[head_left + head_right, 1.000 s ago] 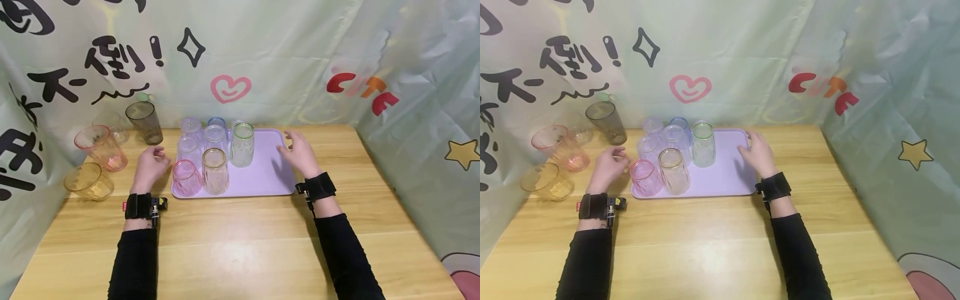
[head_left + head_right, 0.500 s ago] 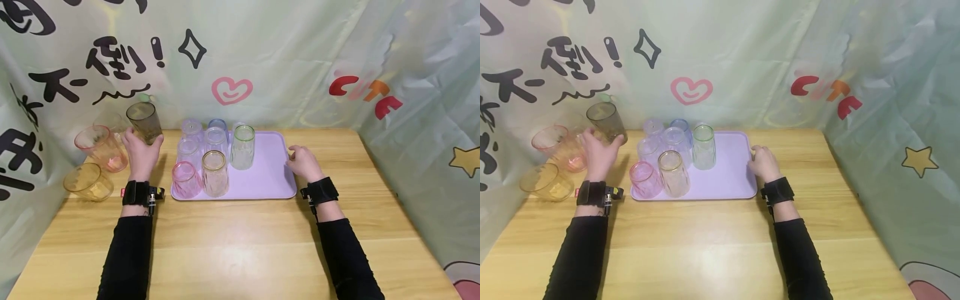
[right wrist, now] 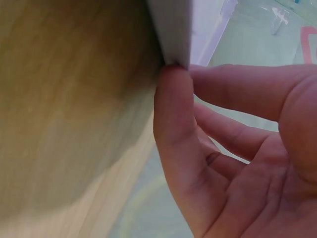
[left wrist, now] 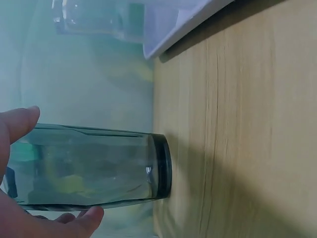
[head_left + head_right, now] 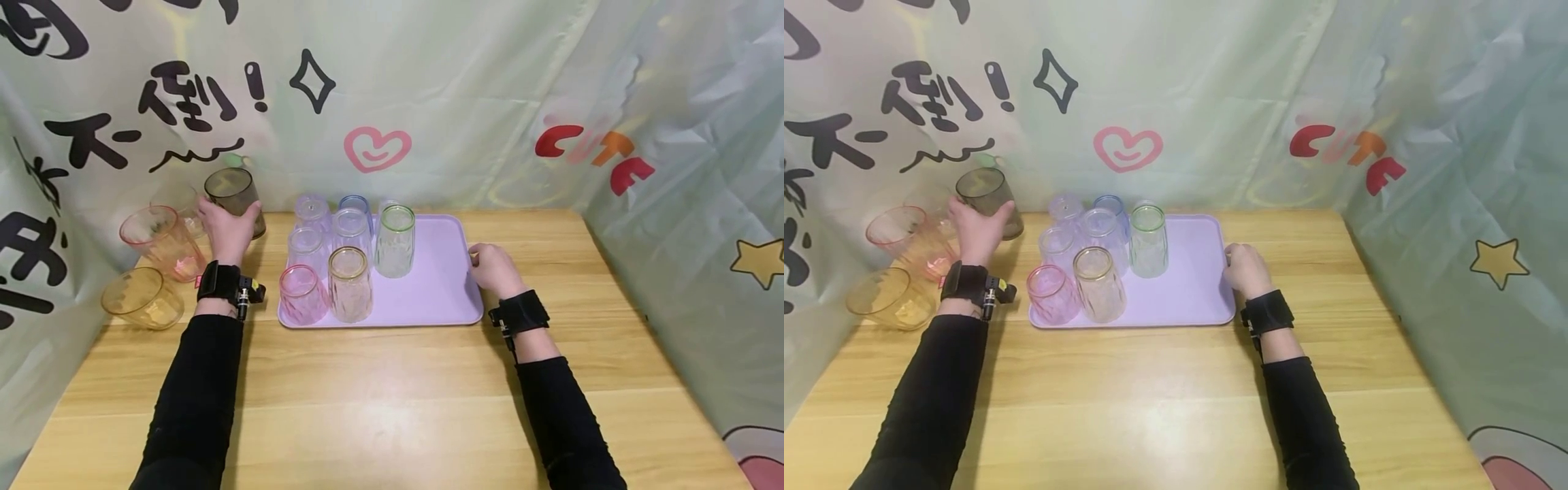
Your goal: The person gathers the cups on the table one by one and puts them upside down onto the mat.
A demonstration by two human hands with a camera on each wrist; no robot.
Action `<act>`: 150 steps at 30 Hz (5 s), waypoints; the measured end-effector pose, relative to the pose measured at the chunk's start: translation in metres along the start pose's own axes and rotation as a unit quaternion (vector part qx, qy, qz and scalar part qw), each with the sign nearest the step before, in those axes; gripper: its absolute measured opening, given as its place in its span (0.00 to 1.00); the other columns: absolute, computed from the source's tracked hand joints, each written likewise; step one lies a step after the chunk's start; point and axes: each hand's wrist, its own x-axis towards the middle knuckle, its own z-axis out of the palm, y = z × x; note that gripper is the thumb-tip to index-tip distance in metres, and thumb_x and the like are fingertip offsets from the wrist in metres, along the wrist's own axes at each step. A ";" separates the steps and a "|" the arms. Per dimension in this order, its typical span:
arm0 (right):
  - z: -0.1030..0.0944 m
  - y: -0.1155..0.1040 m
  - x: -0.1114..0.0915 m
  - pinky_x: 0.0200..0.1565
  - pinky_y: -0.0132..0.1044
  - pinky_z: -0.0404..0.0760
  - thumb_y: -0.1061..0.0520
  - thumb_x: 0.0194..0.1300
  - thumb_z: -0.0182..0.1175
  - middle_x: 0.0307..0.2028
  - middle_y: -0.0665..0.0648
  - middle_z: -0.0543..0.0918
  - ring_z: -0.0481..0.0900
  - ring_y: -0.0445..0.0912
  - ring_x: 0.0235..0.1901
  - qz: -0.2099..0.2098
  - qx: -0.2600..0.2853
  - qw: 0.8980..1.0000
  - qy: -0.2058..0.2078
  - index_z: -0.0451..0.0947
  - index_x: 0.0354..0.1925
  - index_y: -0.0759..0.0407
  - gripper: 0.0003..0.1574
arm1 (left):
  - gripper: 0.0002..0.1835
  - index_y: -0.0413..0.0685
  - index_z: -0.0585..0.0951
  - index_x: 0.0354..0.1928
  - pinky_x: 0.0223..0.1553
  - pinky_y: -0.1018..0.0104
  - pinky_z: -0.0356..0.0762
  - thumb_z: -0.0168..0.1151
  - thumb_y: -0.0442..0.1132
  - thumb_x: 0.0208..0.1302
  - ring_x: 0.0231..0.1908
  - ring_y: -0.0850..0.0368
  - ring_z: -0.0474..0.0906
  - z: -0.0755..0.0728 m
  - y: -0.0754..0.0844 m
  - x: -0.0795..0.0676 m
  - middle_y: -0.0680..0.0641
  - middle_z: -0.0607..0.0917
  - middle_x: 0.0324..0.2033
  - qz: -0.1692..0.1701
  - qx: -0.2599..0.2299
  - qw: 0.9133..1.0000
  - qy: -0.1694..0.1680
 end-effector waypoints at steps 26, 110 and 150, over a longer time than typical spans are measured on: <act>-0.001 -0.001 -0.002 0.36 0.45 0.77 0.64 0.56 0.54 0.39 0.66 0.80 0.74 0.52 0.35 -0.002 0.013 1.000 -0.016 0.69 0.54 0.70 0.26 | 0.54 0.49 0.36 0.69 0.65 0.65 0.43 0.57 0.63 0.52 0.64 0.59 0.40 -0.009 0.000 -0.004 0.43 0.45 0.68 -0.010 0.000 1.000 -0.024; -0.035 -0.195 -0.071 0.34 0.42 0.82 0.68 0.41 0.70 0.52 0.66 0.66 0.70 0.50 0.48 -0.357 0.398 0.809 0.245 0.67 0.54 0.68 0.40 | 0.29 0.43 0.62 0.61 0.56 0.56 0.66 0.52 0.51 0.64 0.55 0.40 0.64 0.012 0.113 -0.167 0.35 0.67 0.57 -0.021 -0.592 0.721 -0.360; -0.100 -0.145 -0.088 0.36 0.29 0.79 0.69 0.40 0.68 0.49 0.64 0.74 0.70 0.53 0.45 -0.322 0.315 0.847 0.283 0.70 0.57 0.61 0.42 | 0.22 0.37 0.69 0.56 0.47 0.48 0.69 0.46 0.42 0.64 0.44 0.47 0.69 -0.029 0.007 -0.073 0.38 0.74 0.47 0.093 0.120 0.951 -0.268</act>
